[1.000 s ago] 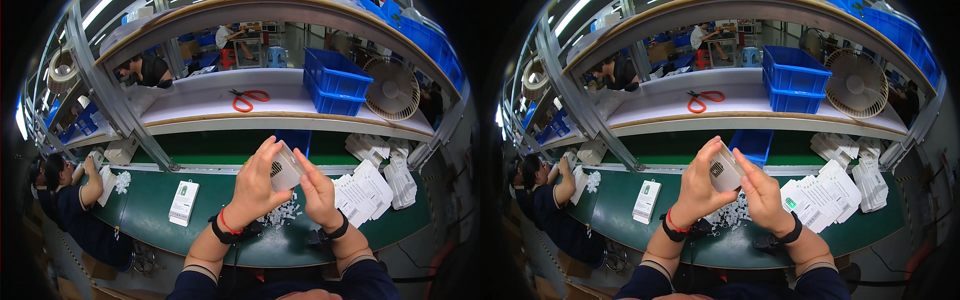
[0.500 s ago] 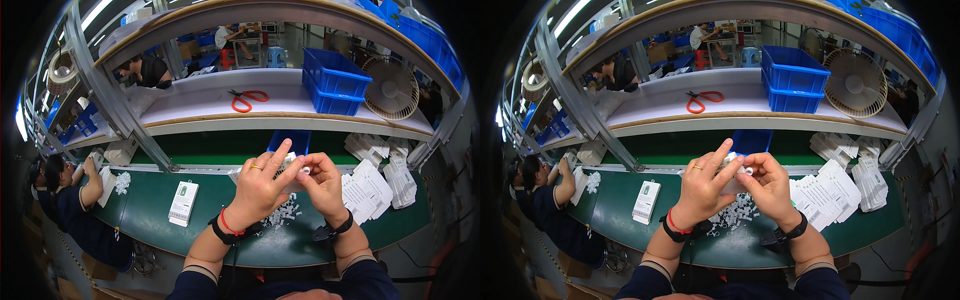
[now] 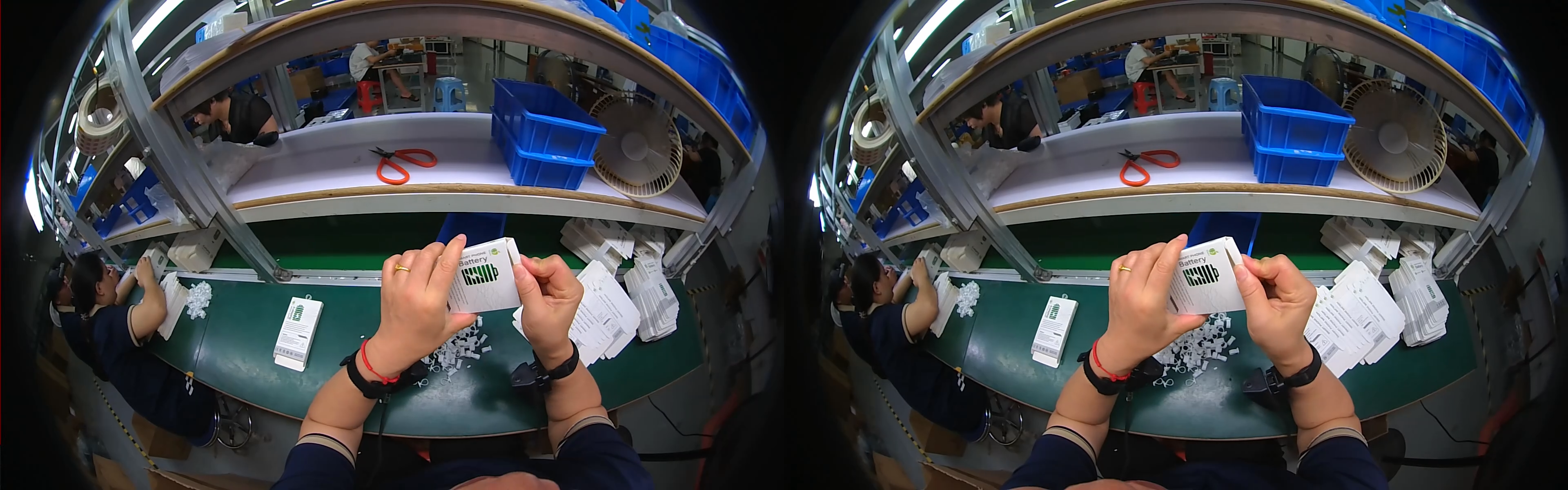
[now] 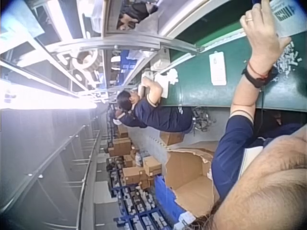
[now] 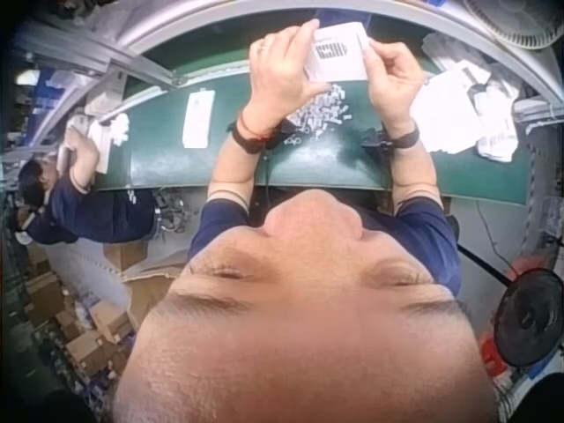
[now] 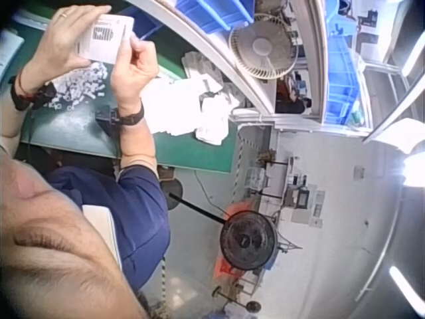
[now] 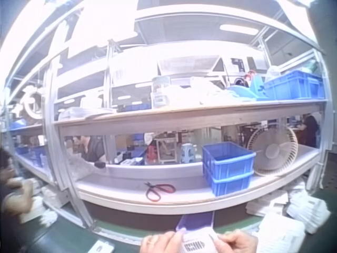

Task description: Assembling and packaging small white plastic components into cardboard sleeves on an assembly line.

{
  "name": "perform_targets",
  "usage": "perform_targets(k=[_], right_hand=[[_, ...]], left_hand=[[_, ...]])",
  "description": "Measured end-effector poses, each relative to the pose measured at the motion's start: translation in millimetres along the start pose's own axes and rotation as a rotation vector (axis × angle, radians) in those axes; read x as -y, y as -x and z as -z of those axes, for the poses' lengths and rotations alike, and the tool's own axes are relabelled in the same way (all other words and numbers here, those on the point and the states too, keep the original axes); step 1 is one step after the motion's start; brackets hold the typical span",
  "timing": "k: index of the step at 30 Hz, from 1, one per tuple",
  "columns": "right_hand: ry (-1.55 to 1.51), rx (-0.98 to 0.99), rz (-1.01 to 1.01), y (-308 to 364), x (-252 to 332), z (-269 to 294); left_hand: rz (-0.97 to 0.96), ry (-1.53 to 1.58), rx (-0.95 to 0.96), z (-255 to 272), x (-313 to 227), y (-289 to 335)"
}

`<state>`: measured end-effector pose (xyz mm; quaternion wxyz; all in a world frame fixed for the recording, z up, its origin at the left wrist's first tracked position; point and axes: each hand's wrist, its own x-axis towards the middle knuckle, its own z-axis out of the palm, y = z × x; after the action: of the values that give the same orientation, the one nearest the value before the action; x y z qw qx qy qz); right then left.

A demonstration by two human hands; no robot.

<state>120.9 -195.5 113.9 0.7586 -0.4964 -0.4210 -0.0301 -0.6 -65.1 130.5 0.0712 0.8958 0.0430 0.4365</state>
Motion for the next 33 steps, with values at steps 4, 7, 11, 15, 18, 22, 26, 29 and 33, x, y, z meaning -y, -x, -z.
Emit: perform_targets(k=[4,7,11,15,18,22,26,29,33], right_hand=[[-0.051,0.120,0.008,-4.4,-3.0,8.2],[-0.120,0.171,0.060,-4.6,-6.5,6.6],[-0.168,0.294,0.120,0.3,-11.0,-1.9],[-0.020,0.300,0.195,3.6,-10.0,-10.1],[0.232,0.391,0.223,-3.5,-0.7,-7.7],[0.190,0.262,0.231,-3.5,6.9,-13.5],[0.304,0.264,0.320,-14.5,14.6,5.6],[0.296,0.300,0.353,-12.5,19.7,0.9],[0.280,0.328,0.353,-9.6,27.1,-0.8]], left_hand=[[0.013,-0.027,-0.046,-1.6,-2.7,-0.6],[0.033,-0.037,-0.070,0.5,-4.2,-0.4],[0.070,-0.056,-0.100,3.7,-2.0,-0.1],[0.070,-0.074,-0.139,2.5,-0.7,-0.9],[0.113,-0.058,-0.125,1.3,3.1,0.4],[0.310,-0.191,-0.065,22.0,30.7,16.0],[0.699,-0.524,0.037,42.2,94.3,77.1],[0.944,-0.601,0.208,59.1,137.3,117.7],[1.085,-0.568,0.456,64.0,158.2,149.2]])
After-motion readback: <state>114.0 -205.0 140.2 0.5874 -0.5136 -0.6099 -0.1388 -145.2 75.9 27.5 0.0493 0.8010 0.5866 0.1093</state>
